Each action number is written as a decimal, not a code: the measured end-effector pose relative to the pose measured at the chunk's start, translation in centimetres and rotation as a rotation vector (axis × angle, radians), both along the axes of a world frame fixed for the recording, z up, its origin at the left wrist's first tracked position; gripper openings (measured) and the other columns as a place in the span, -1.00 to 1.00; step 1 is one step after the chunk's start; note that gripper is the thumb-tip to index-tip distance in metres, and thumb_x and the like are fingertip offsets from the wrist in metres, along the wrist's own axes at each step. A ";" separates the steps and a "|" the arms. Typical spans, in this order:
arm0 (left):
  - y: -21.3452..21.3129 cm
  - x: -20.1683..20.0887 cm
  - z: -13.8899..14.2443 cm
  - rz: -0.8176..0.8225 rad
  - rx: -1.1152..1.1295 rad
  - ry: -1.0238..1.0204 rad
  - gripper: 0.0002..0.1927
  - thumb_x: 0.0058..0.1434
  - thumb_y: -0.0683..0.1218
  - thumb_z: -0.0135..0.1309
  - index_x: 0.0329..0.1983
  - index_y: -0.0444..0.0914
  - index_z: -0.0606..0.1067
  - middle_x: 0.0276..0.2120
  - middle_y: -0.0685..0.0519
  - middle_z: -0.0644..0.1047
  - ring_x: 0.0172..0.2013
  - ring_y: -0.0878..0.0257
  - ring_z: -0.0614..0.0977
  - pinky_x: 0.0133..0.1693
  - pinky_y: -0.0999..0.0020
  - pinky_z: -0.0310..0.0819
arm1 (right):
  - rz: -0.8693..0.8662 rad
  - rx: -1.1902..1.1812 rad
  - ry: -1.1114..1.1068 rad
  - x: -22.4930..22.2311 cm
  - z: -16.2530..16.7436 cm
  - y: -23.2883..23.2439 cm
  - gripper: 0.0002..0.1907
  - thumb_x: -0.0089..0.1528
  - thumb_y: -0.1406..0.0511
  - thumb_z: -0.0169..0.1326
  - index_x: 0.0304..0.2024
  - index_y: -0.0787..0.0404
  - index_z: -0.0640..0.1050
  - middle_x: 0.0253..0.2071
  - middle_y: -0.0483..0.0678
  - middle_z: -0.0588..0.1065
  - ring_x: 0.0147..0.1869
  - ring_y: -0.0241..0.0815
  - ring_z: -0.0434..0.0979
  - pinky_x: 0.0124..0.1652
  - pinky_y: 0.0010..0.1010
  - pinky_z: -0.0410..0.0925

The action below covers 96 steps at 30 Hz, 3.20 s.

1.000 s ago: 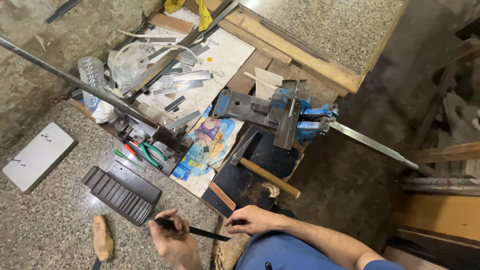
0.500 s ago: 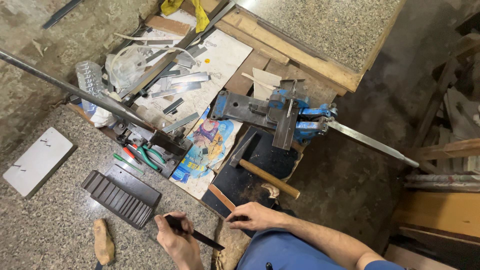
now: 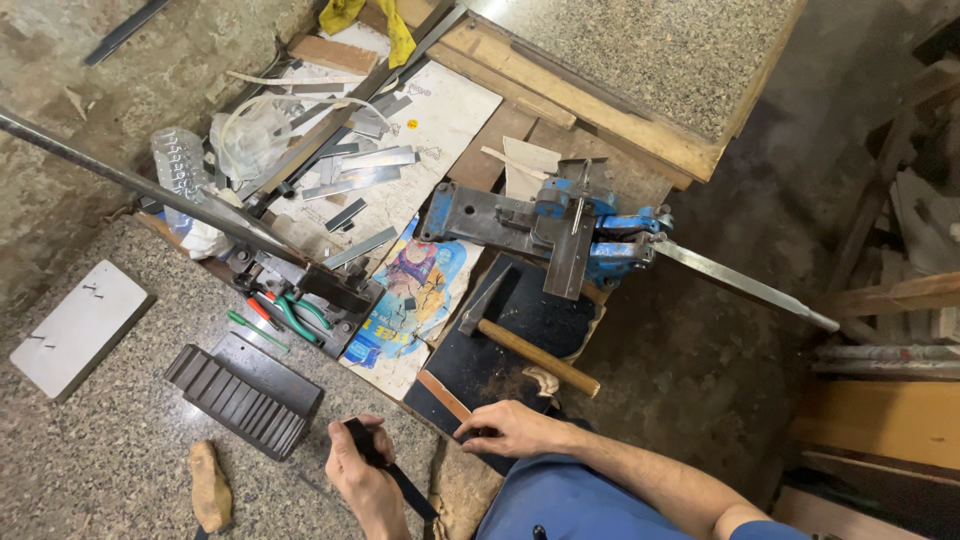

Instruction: The person assembles small wooden pieces into a wooden tray using pliers and a hammer. They place the pieces into slots, secure them with metal pins, and tap the pins with a hammer to complete the assembly.

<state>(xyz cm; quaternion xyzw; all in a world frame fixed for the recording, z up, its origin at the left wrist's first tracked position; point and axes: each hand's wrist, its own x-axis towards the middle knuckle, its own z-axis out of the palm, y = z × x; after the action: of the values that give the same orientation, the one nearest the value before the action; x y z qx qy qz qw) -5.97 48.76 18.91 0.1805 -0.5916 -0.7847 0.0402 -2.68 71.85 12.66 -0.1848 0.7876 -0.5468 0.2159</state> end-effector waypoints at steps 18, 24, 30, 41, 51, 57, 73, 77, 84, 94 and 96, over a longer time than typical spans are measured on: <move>-1.5 0.3 -4.5 -0.100 -0.527 -0.288 -0.51 0.51 0.15 -0.11 -0.23 -0.30 0.64 -0.63 -0.05 0.42 -0.62 0.31 0.37 -0.54 0.34 0.17 | -0.149 0.113 0.214 -0.5 1.4 2.2 -0.71 0.32 0.19 0.17 0.02 0.21 0.61 -0.15 0.06 0.58 -0.05 0.05 0.62 -0.10 -0.22 0.46; -6.1 1.8 -13.7 -0.165 -1.105 -0.033 -0.71 0.40 0.10 0.09 -0.21 -0.19 0.62 -0.32 -0.08 0.62 -0.34 0.02 0.63 -0.27 0.16 0.49 | -0.301 0.217 0.223 1.0 1.7 4.3 -0.73 0.28 0.21 0.19 -0.01 0.19 0.62 -0.21 0.02 0.58 -0.11 0.01 0.60 -0.13 -0.23 0.44; -7.4 2.5 -16.8 -0.065 -1.488 0.152 -0.72 0.27 0.06 0.20 -0.10 -0.21 0.61 -0.13 -0.13 0.56 -0.13 -0.09 0.58 -0.10 0.07 0.49 | -0.485 0.299 0.226 5.7 1.8 7.5 -0.74 0.27 0.25 0.19 -0.03 0.20 0.61 -0.19 0.01 0.59 -0.18 -0.01 0.61 -0.18 -0.27 0.47; 13.9 6.0 -4.6 -0.129 -1.166 0.515 -0.84 0.28 -0.19 0.20 -0.07 -0.26 0.60 -0.20 -0.08 0.59 -0.16 -0.02 0.63 -0.09 0.14 0.52 | -0.809 0.363 0.297 16.7 4.9 24.6 -0.75 0.24 0.30 0.20 -0.03 0.18 0.62 -0.23 -0.06 0.59 -0.27 -0.07 0.57 -0.27 -0.31 0.45; 57.5 15.8 -5.8 -0.625 -0.967 0.982 -0.79 0.27 -0.17 0.15 -0.04 -0.29 0.56 -0.14 -0.11 0.58 -0.10 -0.10 0.60 0.01 0.10 0.45 | -1.130 0.280 0.272 32.7 4.0 57.7 -0.78 0.26 0.39 0.18 -0.03 0.22 0.64 -0.30 -0.04 0.61 -0.30 -0.22 0.64 -0.25 -0.42 0.47; 70.9 13.4 -9.8 -0.902 -1.474 0.783 -0.64 0.28 0.13 0.09 -0.43 -0.23 0.60 -0.44 -0.08 0.63 -0.30 -0.02 0.64 0.02 0.00 0.38 | -0.940 0.127 0.356 25.6 9.1 73.4 -0.81 0.31 0.39 0.14 -0.03 0.28 0.63 -0.32 -0.08 0.59 -0.31 -0.29 0.61 -0.27 -0.44 0.46; 86.0 -2.4 -22.6 -0.474 -1.533 0.608 -0.65 0.14 0.08 0.15 -0.69 -0.16 0.52 -0.61 -0.08 0.56 -0.50 0.05 0.60 -0.30 0.13 0.41 | -0.892 0.548 0.197 -15.9 -3.8 121.7 -0.69 0.32 0.11 0.08 -0.04 0.13 0.65 -0.36 -0.05 0.66 -0.31 -0.25 0.68 -0.22 -0.38 0.47; 93.8 -9.7 -21.5 -0.558 -1.447 0.481 -0.70 0.15 0.10 0.15 -0.59 -0.15 0.54 -0.54 -0.08 0.59 -0.44 0.04 0.63 -0.26 0.14 0.45 | -1.119 0.412 -0.137 -13.9 -9.4 132.7 -0.70 0.34 0.16 0.07 -0.17 0.24 0.66 -0.53 0.01 0.57 -0.50 -0.17 0.58 -0.42 -0.32 0.45; 117.1 -20.2 -21.8 -0.666 -1.157 0.227 -0.74 0.17 0.13 0.15 -0.42 -0.13 0.58 -0.41 -0.08 0.64 -0.33 0.04 0.67 -0.20 0.17 0.52 | -1.108 0.224 -0.495 -15.2 -13.9 151.9 -0.65 0.28 0.17 0.15 0.00 0.26 0.66 -0.35 -0.02 0.67 -0.38 -0.19 0.68 -0.36 -0.35 0.54; 160.0 -36.3 -24.9 -0.978 -0.904 -0.069 -0.68 0.19 0.18 0.15 -0.18 -0.11 0.64 -0.23 -0.08 0.71 -0.17 0.04 0.74 -0.10 0.20 0.62 | -1.354 -0.048 -0.031 -36.2 -6.5 197.2 -0.71 0.44 0.23 0.07 -0.06 0.37 0.64 -0.32 0.05 0.58 -0.33 -0.19 0.54 -0.32 -0.37 0.40; 166.9 -41.5 -23.6 -1.166 -0.947 -0.049 -0.66 0.13 0.21 0.22 -0.16 -0.05 0.66 -0.25 -0.05 0.71 -0.13 0.07 0.74 -0.06 0.23 0.60 | -1.386 -0.149 -0.027 -42.0 -2.6 204.6 -0.73 0.39 0.24 0.07 -0.01 0.30 0.62 -0.28 -0.02 0.59 -0.30 -0.22 0.58 -0.30 -0.39 0.44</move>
<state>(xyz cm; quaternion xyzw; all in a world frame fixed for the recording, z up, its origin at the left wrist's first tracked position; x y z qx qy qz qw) -47.51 215.62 -4.65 -0.1814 -0.8663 -0.3362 -0.3220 -44.69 276.45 10.05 0.3529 0.6816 -0.6133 -0.1862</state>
